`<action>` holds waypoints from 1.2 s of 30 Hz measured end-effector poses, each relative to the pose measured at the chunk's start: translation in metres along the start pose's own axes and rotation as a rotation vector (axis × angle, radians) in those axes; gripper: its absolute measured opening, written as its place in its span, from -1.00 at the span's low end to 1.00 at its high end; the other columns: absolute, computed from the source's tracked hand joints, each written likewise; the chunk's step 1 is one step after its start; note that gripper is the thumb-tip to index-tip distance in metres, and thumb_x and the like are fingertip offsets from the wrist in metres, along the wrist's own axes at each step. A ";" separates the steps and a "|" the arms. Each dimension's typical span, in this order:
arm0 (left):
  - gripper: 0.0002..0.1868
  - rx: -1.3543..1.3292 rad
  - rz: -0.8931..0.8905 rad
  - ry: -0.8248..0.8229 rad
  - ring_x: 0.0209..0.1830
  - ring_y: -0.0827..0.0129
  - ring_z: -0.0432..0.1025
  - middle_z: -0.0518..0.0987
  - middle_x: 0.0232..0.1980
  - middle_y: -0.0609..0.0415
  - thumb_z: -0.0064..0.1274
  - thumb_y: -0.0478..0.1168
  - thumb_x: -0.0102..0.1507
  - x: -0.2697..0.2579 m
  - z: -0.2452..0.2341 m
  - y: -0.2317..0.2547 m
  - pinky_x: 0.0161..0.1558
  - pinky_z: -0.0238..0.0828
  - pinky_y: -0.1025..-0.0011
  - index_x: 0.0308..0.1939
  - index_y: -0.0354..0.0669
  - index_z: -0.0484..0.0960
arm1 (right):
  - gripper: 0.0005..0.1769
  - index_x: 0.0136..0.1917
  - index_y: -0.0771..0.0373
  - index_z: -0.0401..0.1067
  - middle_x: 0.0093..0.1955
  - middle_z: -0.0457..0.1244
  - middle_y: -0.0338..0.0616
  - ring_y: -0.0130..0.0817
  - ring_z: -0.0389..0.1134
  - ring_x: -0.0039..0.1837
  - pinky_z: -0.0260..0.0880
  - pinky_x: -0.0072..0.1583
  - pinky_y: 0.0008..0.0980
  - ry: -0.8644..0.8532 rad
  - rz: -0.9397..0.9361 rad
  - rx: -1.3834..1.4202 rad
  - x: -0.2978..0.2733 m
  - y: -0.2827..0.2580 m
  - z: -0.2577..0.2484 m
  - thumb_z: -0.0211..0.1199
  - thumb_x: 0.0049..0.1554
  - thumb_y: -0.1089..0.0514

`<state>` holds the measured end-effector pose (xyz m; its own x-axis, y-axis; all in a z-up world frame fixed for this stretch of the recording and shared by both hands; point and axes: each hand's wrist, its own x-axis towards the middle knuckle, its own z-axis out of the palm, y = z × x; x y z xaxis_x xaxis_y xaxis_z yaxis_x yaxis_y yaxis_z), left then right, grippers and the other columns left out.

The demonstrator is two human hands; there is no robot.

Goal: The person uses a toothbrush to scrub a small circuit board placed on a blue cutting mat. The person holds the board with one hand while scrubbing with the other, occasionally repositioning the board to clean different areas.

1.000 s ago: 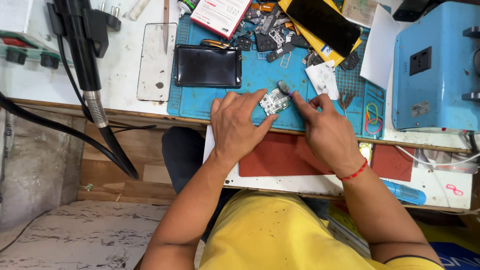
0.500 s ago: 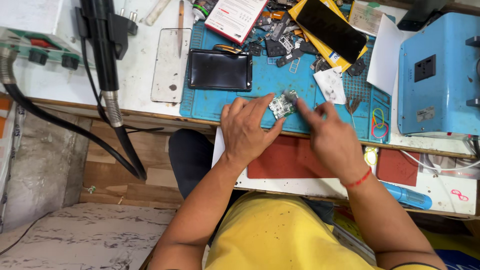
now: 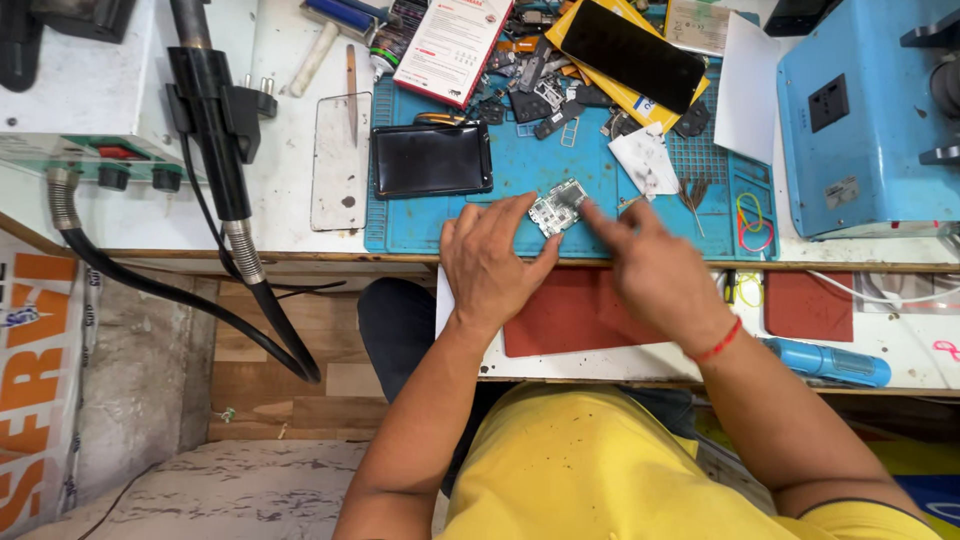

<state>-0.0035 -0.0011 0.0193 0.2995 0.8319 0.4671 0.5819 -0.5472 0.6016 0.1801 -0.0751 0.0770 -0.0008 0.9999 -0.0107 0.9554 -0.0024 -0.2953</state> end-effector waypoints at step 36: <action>-0.46 0.027 0.033 0.065 -0.03 0.25 0.45 0.67 0.05 0.12 0.38 0.03 0.12 -0.010 0.006 -0.002 0.02 0.26 0.23 0.10 -0.09 0.63 | -0.23 0.53 0.11 0.29 0.05 0.26 0.12 0.14 0.37 -0.28 0.45 -0.18 -0.02 -0.041 -0.084 -0.100 0.011 0.004 -0.009 0.15 0.02 0.29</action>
<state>-0.0029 -0.0082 0.0094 0.2697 0.8054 0.5279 0.5928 -0.5709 0.5680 0.1863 -0.0640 0.0845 -0.0919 0.9953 -0.0296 0.9761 0.0842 -0.2002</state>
